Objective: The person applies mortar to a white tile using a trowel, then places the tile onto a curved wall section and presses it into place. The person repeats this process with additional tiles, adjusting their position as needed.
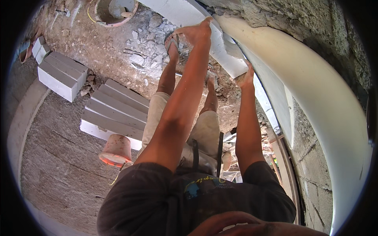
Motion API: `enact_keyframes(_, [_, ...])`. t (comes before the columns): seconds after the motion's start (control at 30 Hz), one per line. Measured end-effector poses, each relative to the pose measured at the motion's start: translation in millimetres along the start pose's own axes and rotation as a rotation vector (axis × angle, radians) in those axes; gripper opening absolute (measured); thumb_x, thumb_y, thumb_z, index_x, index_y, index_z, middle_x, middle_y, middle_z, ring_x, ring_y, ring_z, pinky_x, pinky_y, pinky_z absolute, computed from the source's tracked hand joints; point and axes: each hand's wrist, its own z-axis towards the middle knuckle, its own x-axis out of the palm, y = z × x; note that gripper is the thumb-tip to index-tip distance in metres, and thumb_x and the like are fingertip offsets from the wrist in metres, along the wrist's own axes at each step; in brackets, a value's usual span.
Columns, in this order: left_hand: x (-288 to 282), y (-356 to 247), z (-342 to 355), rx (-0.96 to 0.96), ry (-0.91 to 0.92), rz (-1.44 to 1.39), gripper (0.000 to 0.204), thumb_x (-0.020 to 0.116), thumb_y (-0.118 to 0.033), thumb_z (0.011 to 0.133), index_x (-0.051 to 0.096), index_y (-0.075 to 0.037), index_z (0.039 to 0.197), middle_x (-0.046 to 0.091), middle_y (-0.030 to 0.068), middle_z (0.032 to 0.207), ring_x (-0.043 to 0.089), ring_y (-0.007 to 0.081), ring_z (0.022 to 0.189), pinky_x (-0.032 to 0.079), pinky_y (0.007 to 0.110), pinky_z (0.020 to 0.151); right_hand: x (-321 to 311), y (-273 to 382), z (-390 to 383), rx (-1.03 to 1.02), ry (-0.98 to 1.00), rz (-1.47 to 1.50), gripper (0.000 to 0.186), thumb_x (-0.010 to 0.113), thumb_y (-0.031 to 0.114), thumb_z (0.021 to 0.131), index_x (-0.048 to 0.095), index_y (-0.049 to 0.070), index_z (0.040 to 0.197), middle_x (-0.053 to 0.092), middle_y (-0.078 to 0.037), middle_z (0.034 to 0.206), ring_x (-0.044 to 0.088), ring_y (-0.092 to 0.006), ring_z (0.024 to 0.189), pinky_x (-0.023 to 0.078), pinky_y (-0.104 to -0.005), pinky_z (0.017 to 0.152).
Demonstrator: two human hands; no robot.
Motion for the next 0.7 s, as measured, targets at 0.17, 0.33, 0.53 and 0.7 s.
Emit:
enact_keyframes(0.17, [13.4,-12.9,6.7,-0.08,-0.009,0.053,0.145,0.095,-0.036,0.069,-0.011,0.016,0.153,0.02,0.0445,0.156,0.048,0.0527,0.136,0.046,0.049,0.115,-0.3,10.9,28.5,0.062,0.123,-0.035,0.061,0.058,0.062,0.086,0.06,0.022,0.132,0.062,-0.005,0.134,0.059,-0.0314,0.12,0.038,-0.0618,0.095])
enact_keyframes(0.33, [29.8,-22.6,8.6,-0.187,-0.048,0.053,0.143,0.097,-0.037,0.066,-0.003,0.014,0.154,0.024,0.0352,0.158,0.048,0.0513,0.136,0.043,0.052,0.116,-7.5,16.0,55.6,0.148,0.084,-0.003,0.051,0.054,0.061,0.091,0.064,0.021,0.122,0.071,-0.003,0.112,0.067,-0.0302,0.099,0.049,-0.0509,0.07])
enact_keyframes(0.53, [59.1,-32.0,21.0,-0.191,-0.167,0.136,0.134,0.097,-0.034,0.065,0.005,0.007,0.153,0.031,0.0264,0.153,0.041,0.0425,0.142,0.036,0.049,0.121,-5.3,20.2,73.5,0.158,0.115,-0.038,0.076,0.054,0.076,0.087,0.051,0.02,0.138,0.059,-0.007,0.136,0.057,-0.0294,0.121,0.043,-0.0594,0.088])
enact_keyframes(0.7, [64.7,-42.4,23.6,-0.248,-0.175,0.188,0.136,0.099,-0.038,0.06,0.01,0.006,0.153,0.03,0.026,0.155,0.041,0.0381,0.143,0.034,0.047,0.122,5.8,25.4,76.2,0.264,0.034,0.025,0.055,0.047,0.066,0.093,0.063,0.022,0.122,0.07,-0.008,0.111,0.066,-0.0338,0.094,0.05,-0.0528,0.065])
